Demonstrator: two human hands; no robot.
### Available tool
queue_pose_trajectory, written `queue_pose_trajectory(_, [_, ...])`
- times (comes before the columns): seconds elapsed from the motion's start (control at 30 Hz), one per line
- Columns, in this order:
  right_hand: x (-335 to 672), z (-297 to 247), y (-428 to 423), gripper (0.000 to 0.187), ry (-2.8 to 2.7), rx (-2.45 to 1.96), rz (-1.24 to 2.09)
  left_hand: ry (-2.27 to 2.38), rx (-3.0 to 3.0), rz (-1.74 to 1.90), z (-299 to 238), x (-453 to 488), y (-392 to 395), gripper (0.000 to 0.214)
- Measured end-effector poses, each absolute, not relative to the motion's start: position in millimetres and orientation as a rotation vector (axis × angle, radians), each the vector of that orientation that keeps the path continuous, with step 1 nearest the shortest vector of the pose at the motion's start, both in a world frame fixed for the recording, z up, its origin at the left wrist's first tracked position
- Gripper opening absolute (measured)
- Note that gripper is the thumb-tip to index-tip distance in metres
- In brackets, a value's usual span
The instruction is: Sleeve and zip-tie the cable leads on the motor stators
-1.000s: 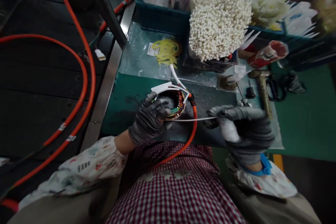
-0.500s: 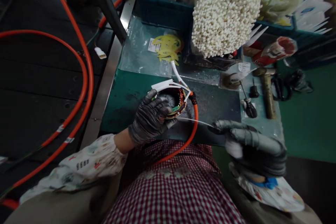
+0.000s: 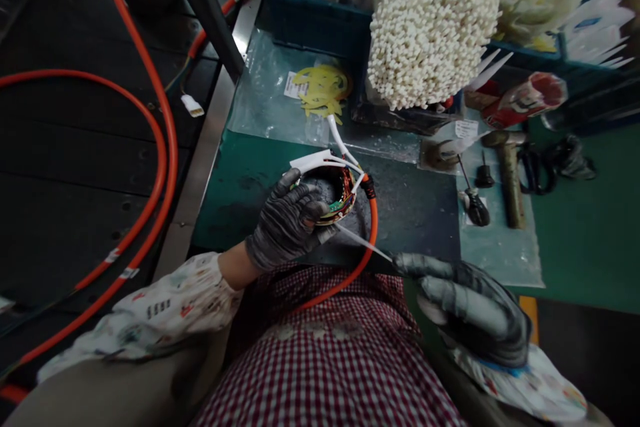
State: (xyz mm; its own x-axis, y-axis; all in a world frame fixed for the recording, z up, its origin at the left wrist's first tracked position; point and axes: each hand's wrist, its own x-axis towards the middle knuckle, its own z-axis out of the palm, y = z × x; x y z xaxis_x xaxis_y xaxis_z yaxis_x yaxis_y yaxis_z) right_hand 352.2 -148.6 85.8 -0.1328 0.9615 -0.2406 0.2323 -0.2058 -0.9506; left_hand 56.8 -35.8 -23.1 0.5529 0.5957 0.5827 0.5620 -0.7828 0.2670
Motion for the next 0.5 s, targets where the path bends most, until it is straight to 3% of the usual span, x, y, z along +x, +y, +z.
queue_pose_trajectory(0.2, [346, 82, -142, 0.041, -1.734, -1.293, 1.284, 0.992, 2.672, 1.018, -25, 54, -35, 0.026])
queue_pose_trajectory(0.4, [324, 39, -99, 0.021, -2.006, -1.157, 1.062, 0.991, 2.711, 1.015, -18, 56, -33, 0.021])
queue_pose_trajectory(0.5, [312, 31, -68, 0.026, -1.891, -1.321, 0.911, 0.978, 2.686, 0.998, -12, 59, -33, 0.02])
